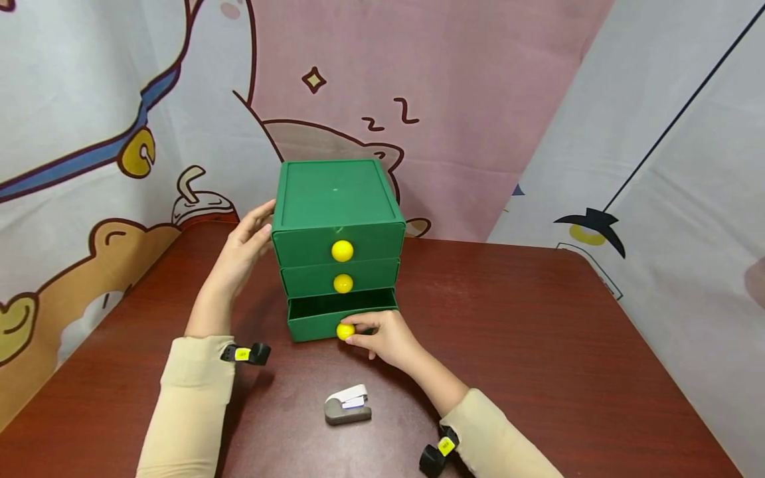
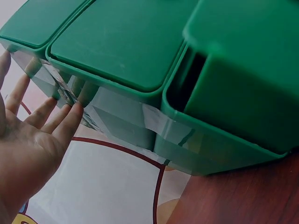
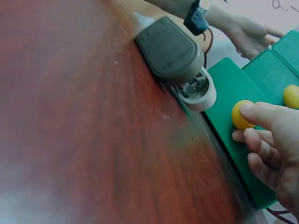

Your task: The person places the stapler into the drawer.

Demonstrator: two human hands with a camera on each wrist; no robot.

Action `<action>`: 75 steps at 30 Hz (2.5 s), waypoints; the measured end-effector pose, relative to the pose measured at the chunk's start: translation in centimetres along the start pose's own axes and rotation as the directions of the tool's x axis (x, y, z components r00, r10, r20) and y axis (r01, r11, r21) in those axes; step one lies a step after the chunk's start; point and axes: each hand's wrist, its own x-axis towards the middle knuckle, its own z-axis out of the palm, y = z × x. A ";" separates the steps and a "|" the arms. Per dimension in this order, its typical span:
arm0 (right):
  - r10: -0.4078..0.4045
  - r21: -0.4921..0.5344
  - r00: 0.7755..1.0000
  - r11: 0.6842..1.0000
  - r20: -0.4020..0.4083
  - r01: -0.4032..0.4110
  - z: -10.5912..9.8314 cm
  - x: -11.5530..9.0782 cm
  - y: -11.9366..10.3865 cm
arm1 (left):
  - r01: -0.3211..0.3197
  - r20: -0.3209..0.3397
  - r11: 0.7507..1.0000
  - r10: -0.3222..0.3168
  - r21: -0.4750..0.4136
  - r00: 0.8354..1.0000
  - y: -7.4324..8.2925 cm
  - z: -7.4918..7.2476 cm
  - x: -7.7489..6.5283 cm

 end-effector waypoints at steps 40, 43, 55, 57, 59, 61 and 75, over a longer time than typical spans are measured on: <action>-0.242 -0.167 0.916 0.937 0.320 0.306 -0.3 -6.3 -1.6 | -0.030 0.001 0.999 0.030 -0.035 1.000 -0.2 0.0 0.1; -0.233 -0.202 0.897 0.924 0.376 0.325 -0.1 -6.5 -1.9 | -0.028 0.001 0.999 0.028 -0.032 1.000 -0.2 0.1 0.1; -0.286 -0.205 0.862 0.895 0.418 0.396 0.2 -6.5 -2.2 | -0.015 0.004 1.000 0.015 -0.023 1.000 -0.3 0.0 0.1; -0.309 -0.190 0.861 0.892 0.404 0.409 0.1 -6.4 -2.3 | -0.015 0.003 1.000 0.015 -0.022 1.000 -0.2 0.1 0.1; -0.333 -0.176 0.863 0.890 0.381 0.421 -0.1 -6.3 -2.5 | -0.015 0.003 1.000 0.015 -0.021 1.000 -0.2 0.1 0.1; -0.358 -0.166 0.866 0.886 0.350 0.433 -0.4 -6.2 -2.8 | -0.015 0.004 1.000 0.015 -0.022 1.000 -0.2 0.1 0.1; -0.404 -0.113 0.910 0.904 0.097 0.413 -4.1 -4.0 -4.8 | -0.005 0.001 1.000 0.005 -0.020 1.000 -0.1 0.1 0.0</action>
